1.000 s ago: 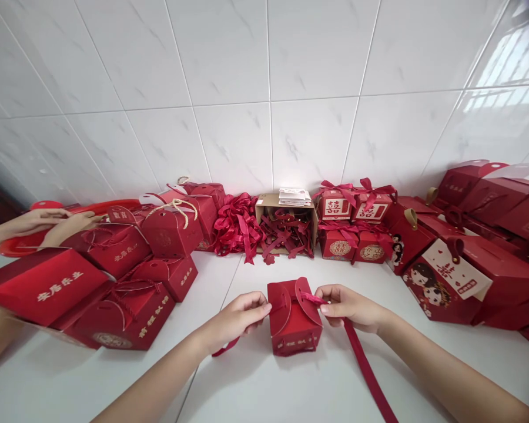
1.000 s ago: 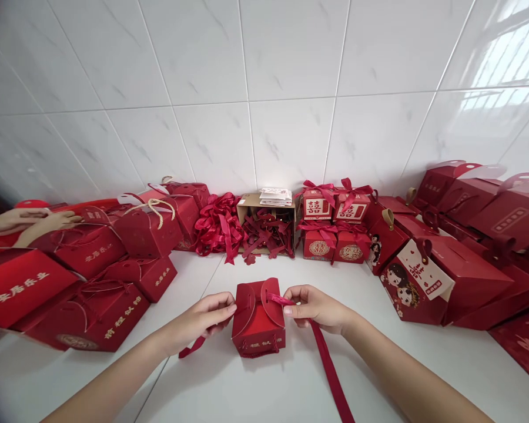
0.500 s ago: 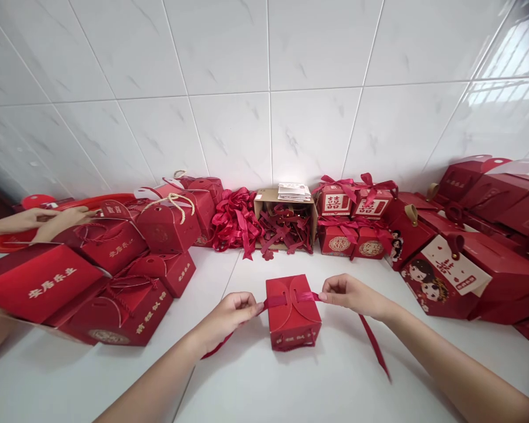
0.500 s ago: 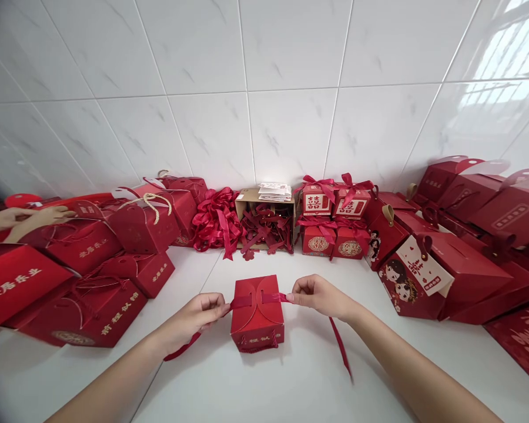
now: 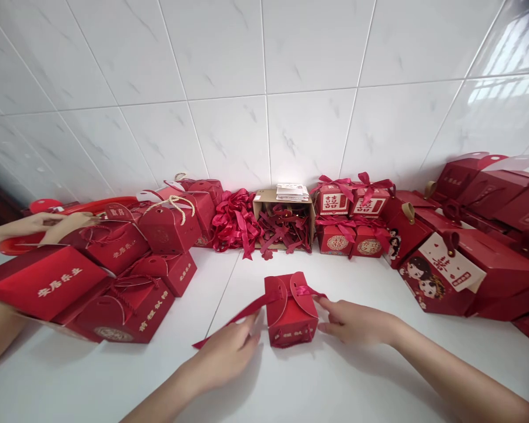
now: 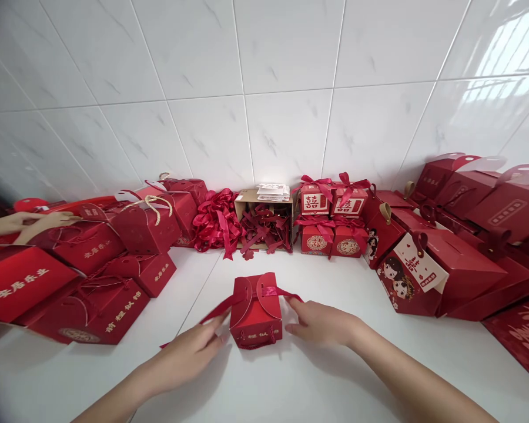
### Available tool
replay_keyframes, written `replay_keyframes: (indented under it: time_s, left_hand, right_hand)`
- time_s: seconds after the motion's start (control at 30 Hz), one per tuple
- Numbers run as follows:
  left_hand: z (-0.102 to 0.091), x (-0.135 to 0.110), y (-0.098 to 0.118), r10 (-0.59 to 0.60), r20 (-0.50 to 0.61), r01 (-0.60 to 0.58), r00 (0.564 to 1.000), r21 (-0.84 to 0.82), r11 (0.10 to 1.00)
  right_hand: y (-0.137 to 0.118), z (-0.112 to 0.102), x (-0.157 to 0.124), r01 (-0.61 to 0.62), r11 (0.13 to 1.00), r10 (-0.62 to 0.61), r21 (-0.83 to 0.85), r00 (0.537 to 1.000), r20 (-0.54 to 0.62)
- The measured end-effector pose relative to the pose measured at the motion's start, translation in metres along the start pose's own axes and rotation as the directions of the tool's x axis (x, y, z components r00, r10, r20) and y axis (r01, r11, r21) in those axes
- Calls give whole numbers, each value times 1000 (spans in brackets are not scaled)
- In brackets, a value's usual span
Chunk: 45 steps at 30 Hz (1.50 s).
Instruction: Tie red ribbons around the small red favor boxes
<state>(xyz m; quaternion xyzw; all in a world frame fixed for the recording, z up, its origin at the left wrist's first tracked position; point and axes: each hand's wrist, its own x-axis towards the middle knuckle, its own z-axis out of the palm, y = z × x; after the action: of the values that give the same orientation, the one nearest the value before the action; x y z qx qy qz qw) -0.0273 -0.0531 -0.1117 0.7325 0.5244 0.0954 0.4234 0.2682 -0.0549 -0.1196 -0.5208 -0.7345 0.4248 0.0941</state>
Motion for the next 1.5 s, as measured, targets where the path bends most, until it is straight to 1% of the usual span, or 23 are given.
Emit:
replay_keyframes:
  time_s: [0.03,0.07,0.13,0.2,0.27,0.33,0.43,0.53,0.6,0.67,0.77,0.83,0.93,1.03,1.1,1.13,1.2,1.33,1.4,1.5]
  left_hand:
    - [0,4,-4,-24,-24,21,999,-91,996]
    - [-2,9,-7,-33,-41,24,999,-201,979]
    - [-10,15,-9,-9,-78,-25,997,-429,903]
    - [-21,18,-4,30,-152,-117,988,-608,785]
    - [-31,18,7,44,-261,-218,964,-687,693]
    - [-41,16,19,35,-373,-298,927,-677,673]
    - [-56,12,36,49,-515,-387,856,-576,720]
    - [-67,8,47,101,-600,-444,793,-458,770]
    - [-71,5,52,130,-627,-455,768,-390,801]
    - [-73,2,56,149,-634,-445,759,-338,829]
    - [-72,-2,61,160,-641,-426,751,-284,859]
    - [-71,-4,66,160,-663,-421,732,-256,870]
    - [-72,-7,73,188,-704,-460,685,-218,861]
    - [-75,-7,81,243,-720,-534,651,-206,820]
    - [-77,-5,85,272,-721,-566,637,-198,800]
    - [-78,-4,87,285,-722,-575,631,-188,796]
    - [-79,-2,91,312,-720,-589,619,-163,792]
    - [-78,3,96,339,-727,-608,597,-135,782]
    - [-78,6,98,325,-731,-616,600,-163,770]
    - [-78,12,101,286,-731,-629,620,-245,738]
  right_hand:
    - [4,0,4,4,995,-3,104,1000,-13]
    - [7,-1,8,43,974,-35,223,999,-41]
    - [9,-5,14,190,884,-131,428,978,-163]
    - [6,-8,17,346,771,-174,535,922,-346]
    - [-1,-10,17,448,683,-136,577,854,-502]
    - [-8,-12,16,518,632,-66,576,777,-626]
    - [-16,-19,12,603,607,8,518,647,-763]
    - [-23,-32,5,649,626,6,432,550,-835]
    - [-30,-41,-1,662,659,-29,357,496,-868]
    - [-39,-48,-6,655,698,-59,289,455,-889]
    - [-53,-51,-10,625,754,-111,204,427,-897]
    - [-61,-50,-10,612,778,-152,141,401,-903]
    - [-69,-49,-8,624,776,-166,92,343,-924]
    - [-74,-52,-6,647,760,-172,58,286,-943]
    - [-78,-55,-6,655,756,-214,14,267,-940]
    - [-80,-57,-5,658,753,-240,-3,270,-932]
    - [-84,-59,-4,672,741,-267,-2,292,-918]
    - [-94,-62,0,725,686,-261,62,324,-909]
    - [-99,-64,2,738,672,-290,63,341,-894]
    - [-104,-66,5,762,643,-340,75,372,-864]
